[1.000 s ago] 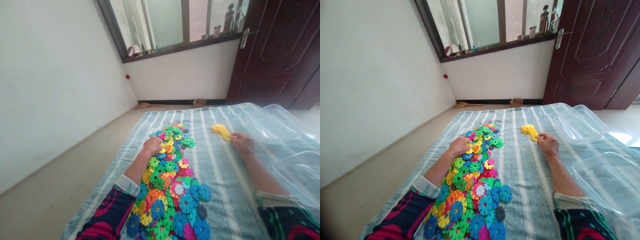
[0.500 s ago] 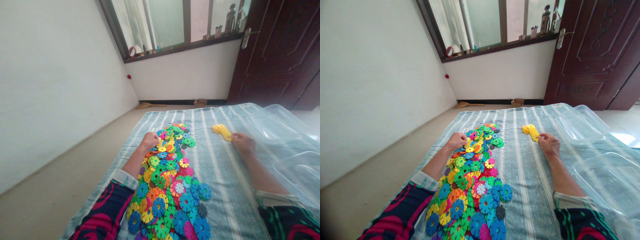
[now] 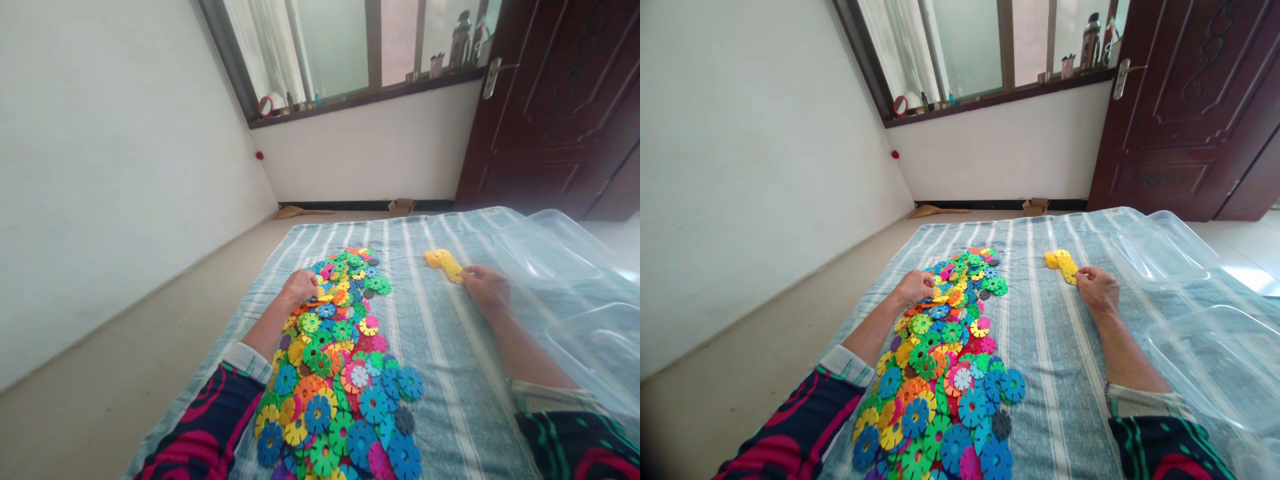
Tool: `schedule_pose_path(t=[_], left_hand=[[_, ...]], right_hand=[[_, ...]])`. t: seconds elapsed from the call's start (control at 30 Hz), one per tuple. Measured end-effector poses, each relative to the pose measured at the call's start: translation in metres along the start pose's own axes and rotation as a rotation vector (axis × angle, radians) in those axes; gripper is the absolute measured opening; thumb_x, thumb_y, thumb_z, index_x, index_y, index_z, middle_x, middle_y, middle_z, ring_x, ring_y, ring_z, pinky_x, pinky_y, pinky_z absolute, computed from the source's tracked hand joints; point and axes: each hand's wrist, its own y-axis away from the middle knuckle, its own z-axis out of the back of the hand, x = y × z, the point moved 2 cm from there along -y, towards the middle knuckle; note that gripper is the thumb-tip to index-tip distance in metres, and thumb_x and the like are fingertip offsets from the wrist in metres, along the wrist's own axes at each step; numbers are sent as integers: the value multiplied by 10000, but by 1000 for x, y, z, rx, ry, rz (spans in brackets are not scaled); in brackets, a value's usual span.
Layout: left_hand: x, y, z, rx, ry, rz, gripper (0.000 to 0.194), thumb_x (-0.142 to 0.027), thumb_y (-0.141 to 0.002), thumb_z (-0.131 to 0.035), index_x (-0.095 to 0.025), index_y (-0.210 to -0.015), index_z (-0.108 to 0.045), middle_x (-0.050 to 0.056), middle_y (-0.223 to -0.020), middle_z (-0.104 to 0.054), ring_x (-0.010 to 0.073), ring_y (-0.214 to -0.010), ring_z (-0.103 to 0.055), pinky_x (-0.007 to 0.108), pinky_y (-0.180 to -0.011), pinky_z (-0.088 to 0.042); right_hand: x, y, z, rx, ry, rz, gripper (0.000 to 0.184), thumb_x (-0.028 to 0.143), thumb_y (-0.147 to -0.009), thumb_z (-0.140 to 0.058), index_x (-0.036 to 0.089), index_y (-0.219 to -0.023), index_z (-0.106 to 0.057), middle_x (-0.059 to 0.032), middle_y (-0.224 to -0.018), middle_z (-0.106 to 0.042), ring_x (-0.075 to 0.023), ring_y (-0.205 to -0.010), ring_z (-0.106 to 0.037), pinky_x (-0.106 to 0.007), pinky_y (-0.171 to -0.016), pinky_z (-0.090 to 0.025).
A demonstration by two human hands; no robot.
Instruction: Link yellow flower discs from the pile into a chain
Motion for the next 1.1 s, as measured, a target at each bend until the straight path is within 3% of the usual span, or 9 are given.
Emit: schedule_pose_path(t=[0.2, 0.4, 0.6, 0.77, 0.9, 1.0, 1.1], left_hand=[[-4, 3, -1, 16, -76, -27, 90, -162, -574, -660, -179, -654, -699, -31, -622, -620, 140, -668, -584, 213, -604, -383], [-8, 9, 1, 5, -79, -37, 21, -166, -599, -645, -175, -581, -638, -42, -570, -587, 125, -621, -560, 210, -557, -358], [-27, 5, 14, -39, 107, -112, 47, -210, -620, -640, -166, -604, -637, -35, -551, -592, 126, -612, -572, 210, -564, -392], [-86, -12, -4, 22, 261, -229, 49, -210, -621, -657, -166, -605, -645, -42, -533, -585, 118, -552, -563, 220, -549, -418], [-156, -24, -48, 163, 333, -278, 16, -144, -614, -676, -142, -626, -665, -40, -490, -563, 109, -502, -561, 211, -519, -425], [-203, -34, -83, 181, 337, -307, 60, -134, -616, -696, -133, -677, -698, -27, -495, -581, 115, -521, -592, 203, -525, -431], [-236, -47, -108, 154, 333, -322, 118, -130, -618, -702, -122, -733, -729, 1, -542, -629, 132, -577, -621, 218, -572, -451]], right_hand=[[1, 1, 0, -24, -3, 38, 374, 438, -639, -509, 188, -804, -732, -17, -562, -622, -211, -608, -577, -342, -658, -418], [-3, -2, -2, -8, 1, 26, 353, 427, -647, -511, 198, -806, -727, -12, -576, -626, -204, -595, -578, -330, -639, -408], [2, -2, -2, -15, -33, 12, 336, 403, -652, -521, 191, -810, -728, -12, -572, -629, -197, -589, -592, -317, -637, -421], [8, -1, -1, -15, -171, -60, 339, 371, -650, -526, 175, -841, -726, -11, -584, -652, -175, -529, -596, -291, -592, -449], [11, 0, 0, -29, -255, -91, 321, 359, -635, -544, 176, -832, -718, -4, -564, -652, -170, -493, -589, -271, -535, -455], [10, -1, -1, -26, -275, -93, 311, 354, -636, -549, 176, -830, -714, -4, -569, -659, -170, -491, -589, -266, -520, -454], [7, -2, -2, -21, -301, -78, 315, 369, -642, -552, 178, -836, -710, -9, -585, -668, -169, -495, -586, -265, -514, -451]])
